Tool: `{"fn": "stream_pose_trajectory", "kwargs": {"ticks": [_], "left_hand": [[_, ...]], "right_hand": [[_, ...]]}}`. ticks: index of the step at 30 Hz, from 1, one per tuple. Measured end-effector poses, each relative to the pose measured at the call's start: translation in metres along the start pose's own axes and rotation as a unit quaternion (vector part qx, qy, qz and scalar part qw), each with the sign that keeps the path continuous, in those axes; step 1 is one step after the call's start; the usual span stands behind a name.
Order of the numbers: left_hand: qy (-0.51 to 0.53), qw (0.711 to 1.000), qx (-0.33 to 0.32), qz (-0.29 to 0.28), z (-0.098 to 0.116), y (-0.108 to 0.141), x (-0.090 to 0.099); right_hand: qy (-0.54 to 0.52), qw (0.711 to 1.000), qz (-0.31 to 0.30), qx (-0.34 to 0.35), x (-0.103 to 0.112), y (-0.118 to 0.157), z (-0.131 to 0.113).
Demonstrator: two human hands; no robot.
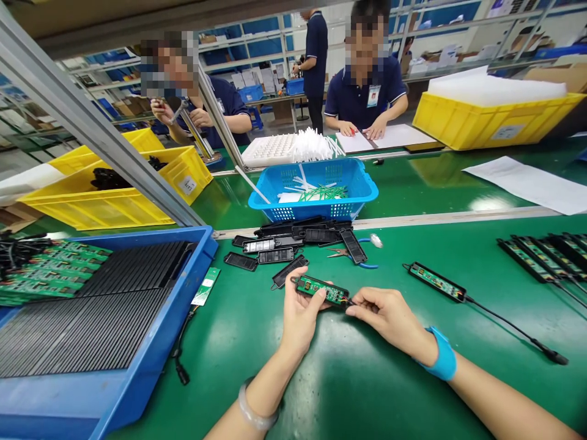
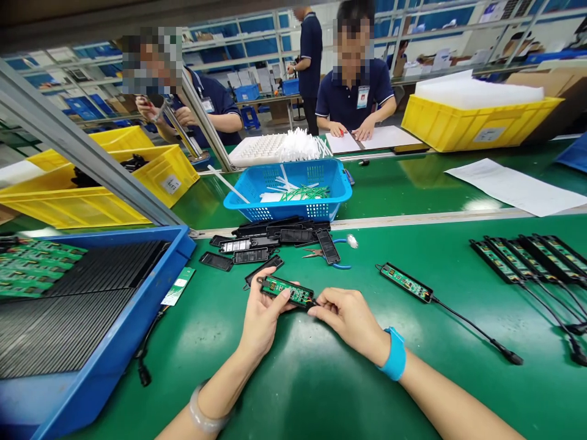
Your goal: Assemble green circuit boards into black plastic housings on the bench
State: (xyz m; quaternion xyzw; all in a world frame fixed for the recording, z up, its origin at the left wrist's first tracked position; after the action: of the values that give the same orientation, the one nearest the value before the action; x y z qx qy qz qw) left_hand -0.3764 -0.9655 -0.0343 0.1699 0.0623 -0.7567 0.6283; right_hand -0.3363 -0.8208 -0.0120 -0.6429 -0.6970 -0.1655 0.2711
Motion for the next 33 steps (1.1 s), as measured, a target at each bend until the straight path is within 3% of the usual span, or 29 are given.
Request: {"fn": "stream_pose_trajectory", "kwargs": {"ticks": [7,17,24,29,33], "left_hand": [[-0.001,1.0,-0.015,-0.02,0.003,0.002,-0.005],[0.008,0.999,-0.018,-0.035,0.007,0.005,-0.005],[-0.007,0.998,-0.051,-0.025,0.013,0.01,-0.009],[0.05,0.995,0.071,-0.038,-0.003,0.007,-0.009],[-0.04,0.985,0.138,-0.092,-0.016,0.01,-0.015]], "right_hand": [[-0.042,0.999,-0.029,0.015,-0.006,0.0,-0.002],[-0.125,0.987,-0.092,-0.038,-0.018,0.001,0.003],[-0.015,1.0,-0.02,-0.01,-0.004,0.003,-0.012],[-0.124,0.987,-0.101,0.0,-0.013,0.007,-0.027],[-0.064,0.996,0.01,0.062,0.002,0.005,-0.028]]}}
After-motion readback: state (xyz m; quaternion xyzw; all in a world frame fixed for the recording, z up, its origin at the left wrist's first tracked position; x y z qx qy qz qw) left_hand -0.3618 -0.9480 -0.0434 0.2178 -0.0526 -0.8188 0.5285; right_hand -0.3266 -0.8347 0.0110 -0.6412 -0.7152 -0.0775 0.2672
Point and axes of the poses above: each hand's wrist, its own y-axis away from the middle knuckle, its own x-axis out of the back of the hand, z = x × y, the point moved 9 cm from there along -y, towards the middle knuckle, and after that the axes turned 3 degrees about -y, right-handed, at the moved point
